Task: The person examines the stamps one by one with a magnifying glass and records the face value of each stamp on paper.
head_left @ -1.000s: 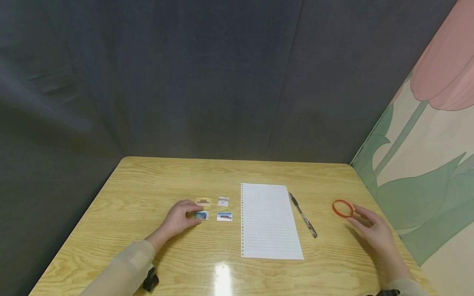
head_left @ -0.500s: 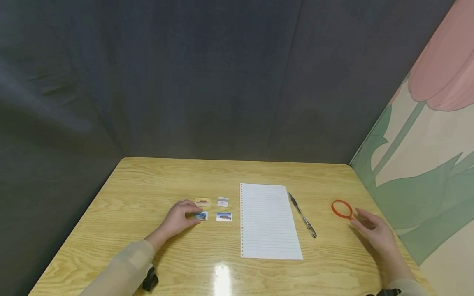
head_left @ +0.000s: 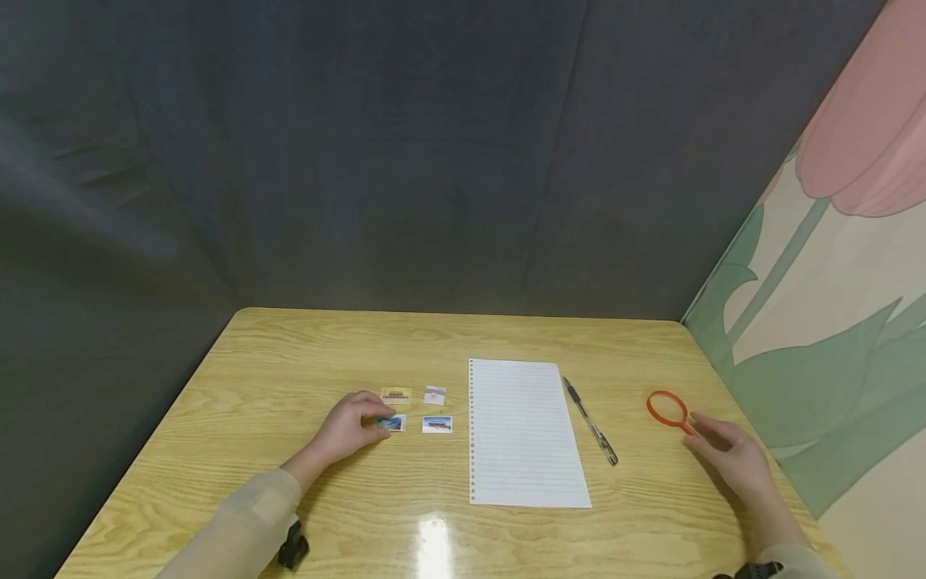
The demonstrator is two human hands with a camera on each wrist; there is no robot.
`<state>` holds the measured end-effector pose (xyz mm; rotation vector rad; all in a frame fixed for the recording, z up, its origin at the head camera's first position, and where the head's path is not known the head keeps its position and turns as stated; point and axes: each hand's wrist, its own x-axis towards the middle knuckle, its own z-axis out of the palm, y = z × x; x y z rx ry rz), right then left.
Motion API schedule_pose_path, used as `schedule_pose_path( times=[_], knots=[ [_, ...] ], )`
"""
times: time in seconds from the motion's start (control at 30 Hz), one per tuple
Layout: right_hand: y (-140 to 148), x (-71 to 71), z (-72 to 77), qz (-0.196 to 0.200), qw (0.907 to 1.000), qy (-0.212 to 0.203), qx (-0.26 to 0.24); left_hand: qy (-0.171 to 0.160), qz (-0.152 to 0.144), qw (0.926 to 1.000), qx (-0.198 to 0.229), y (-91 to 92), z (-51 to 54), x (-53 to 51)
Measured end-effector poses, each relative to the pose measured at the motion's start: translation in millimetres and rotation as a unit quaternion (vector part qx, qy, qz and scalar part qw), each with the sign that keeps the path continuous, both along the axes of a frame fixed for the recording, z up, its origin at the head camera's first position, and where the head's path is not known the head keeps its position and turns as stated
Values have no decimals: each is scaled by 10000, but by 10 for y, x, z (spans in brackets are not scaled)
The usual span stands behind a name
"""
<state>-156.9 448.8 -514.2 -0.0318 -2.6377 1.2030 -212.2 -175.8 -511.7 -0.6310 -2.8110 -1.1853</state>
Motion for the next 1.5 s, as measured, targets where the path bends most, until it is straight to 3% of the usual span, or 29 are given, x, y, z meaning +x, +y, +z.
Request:
schedule_pose_path(
  times=[0.33,0.57,0.7,0.87,1.17,1.5],
  knots=[
    [30,-32,-64,-110,9999,40,-68,-65,12,10000,-30,5,16,0],
    [68,-41,-49,-109,9995,-166,262,57,7,10000,-17,3,6,12],
    [82,-51,-21,-80,9991,-317,282,194,-29,9998,-41,-2,-5,10],
    [106,-63,0,-24,9988,-424,263,100,-70,9999,10,-5,7,12],
    [110,-72,3,-160,9971,-705,236,222,-109,9997,-12,-14,-14,18],
    [99,-64,21,-325,9956,-817,317,1,-33,10000,-43,-6,-19,0]
  ],
)
